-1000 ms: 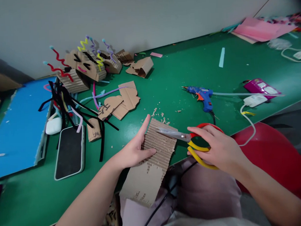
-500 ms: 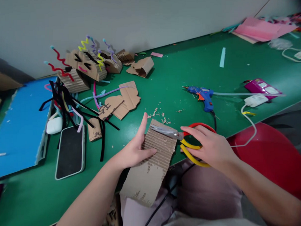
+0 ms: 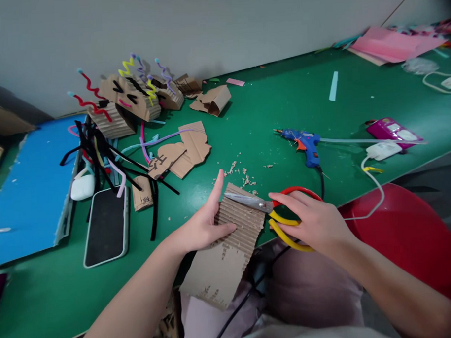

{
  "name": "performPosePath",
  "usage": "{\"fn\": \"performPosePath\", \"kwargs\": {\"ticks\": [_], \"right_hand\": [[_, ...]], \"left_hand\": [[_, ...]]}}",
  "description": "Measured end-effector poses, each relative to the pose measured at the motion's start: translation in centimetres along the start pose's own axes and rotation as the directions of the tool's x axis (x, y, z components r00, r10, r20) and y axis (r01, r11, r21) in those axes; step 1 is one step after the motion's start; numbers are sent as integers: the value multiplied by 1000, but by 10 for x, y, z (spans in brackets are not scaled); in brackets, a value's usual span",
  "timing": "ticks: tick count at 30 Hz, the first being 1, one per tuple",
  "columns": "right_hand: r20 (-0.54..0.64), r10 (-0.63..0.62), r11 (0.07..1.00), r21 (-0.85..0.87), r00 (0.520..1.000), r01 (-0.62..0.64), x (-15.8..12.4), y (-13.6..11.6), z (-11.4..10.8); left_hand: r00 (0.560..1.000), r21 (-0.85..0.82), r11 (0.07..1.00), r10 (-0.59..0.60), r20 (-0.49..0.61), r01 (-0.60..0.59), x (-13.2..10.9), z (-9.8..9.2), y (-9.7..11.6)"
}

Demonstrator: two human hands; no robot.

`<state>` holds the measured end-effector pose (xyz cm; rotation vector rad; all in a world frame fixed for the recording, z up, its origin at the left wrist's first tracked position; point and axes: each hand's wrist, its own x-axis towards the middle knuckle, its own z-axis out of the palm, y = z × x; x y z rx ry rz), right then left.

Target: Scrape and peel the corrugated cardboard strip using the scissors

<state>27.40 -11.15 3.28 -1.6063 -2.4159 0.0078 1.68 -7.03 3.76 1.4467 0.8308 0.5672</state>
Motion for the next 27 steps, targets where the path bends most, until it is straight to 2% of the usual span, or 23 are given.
{"fn": "performPosePath", "kwargs": {"ticks": [5, 8, 13, 18, 23, 27], "right_hand": [[-12, 117, 980, 165, 993, -113, 3, -1, -1], [11, 151, 970, 192, 989, -150, -1, 3, -6], [67, 119, 989, 78, 991, -124, -16, 14, -12], [35, 88, 996, 2, 995, -88, -19, 15, -11], [5, 8, 999, -39, 1000, -7, -11, 12, -9], [15, -12, 1000, -22, 1000, 12, -9, 11, -7]], "left_hand": [[995, -139, 988, -59, 86, 71, 0, 0, 3], [998, -166, 985, -51, 42, 57, 0, -2, 5], [999, -193, 980, -39, 9, 40, 0, -4, 3], [999, -122, 992, -13, -36, 9, 1, -4, 1], [1000, -147, 989, -25, 18, 28, 0, -4, 4], [999, -119, 992, -37, 12, 38, 0, -4, 4]]}}
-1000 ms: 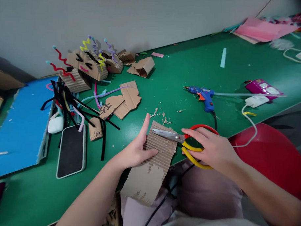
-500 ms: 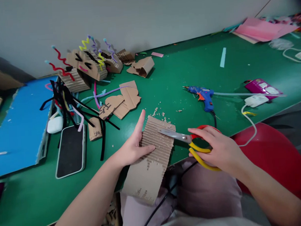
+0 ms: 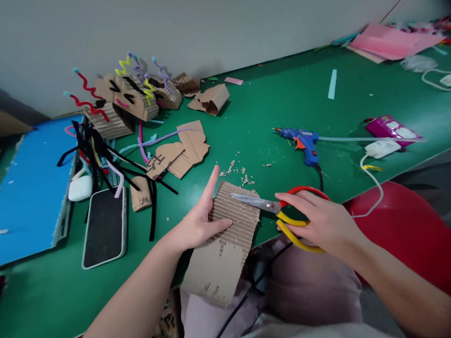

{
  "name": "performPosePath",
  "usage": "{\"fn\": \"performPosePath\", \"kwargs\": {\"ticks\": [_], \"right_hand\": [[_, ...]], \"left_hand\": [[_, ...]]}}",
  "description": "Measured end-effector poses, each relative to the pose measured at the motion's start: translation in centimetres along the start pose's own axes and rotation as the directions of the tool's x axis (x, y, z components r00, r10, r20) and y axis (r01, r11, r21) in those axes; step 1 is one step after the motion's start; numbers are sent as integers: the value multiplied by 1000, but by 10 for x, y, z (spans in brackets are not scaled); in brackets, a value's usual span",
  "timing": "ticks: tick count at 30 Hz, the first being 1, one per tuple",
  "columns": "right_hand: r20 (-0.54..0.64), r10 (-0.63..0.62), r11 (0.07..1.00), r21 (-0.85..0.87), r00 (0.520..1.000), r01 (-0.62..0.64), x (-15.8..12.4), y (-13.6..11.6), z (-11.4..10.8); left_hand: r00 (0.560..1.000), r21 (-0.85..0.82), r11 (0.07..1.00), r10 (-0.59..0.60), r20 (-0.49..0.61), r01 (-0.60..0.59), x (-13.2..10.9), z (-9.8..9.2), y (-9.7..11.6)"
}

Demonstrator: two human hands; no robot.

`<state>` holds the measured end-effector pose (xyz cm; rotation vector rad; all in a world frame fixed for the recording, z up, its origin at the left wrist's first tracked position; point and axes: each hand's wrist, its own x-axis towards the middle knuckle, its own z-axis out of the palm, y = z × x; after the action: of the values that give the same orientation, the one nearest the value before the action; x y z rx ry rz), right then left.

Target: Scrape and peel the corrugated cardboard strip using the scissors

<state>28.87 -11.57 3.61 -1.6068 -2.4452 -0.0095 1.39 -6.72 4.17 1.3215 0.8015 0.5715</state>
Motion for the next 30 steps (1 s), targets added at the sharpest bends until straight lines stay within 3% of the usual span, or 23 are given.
{"fn": "performPosePath", "kwargs": {"ticks": [7, 15, 24, 30], "right_hand": [[6, 29, 997, 74, 1000, -29, 4, -3, 3], [-4, 228, 966, 131, 974, -225, -7, 11, -12], [-55, 95, 995, 30, 994, -93, -38, 21, -8], [-39, 148, 986, 86, 988, -144, -41, 19, -9]], "left_hand": [[1000, 85, 996, 14, -27, -11, 0, 1, -2], [998, -106, 994, 25, -54, -30, 1, -2, -6], [981, -111, 991, 57, -186, -79, 0, -2, -6], [970, -53, 993, 90, -225, -104, -1, -2, -7]]}}
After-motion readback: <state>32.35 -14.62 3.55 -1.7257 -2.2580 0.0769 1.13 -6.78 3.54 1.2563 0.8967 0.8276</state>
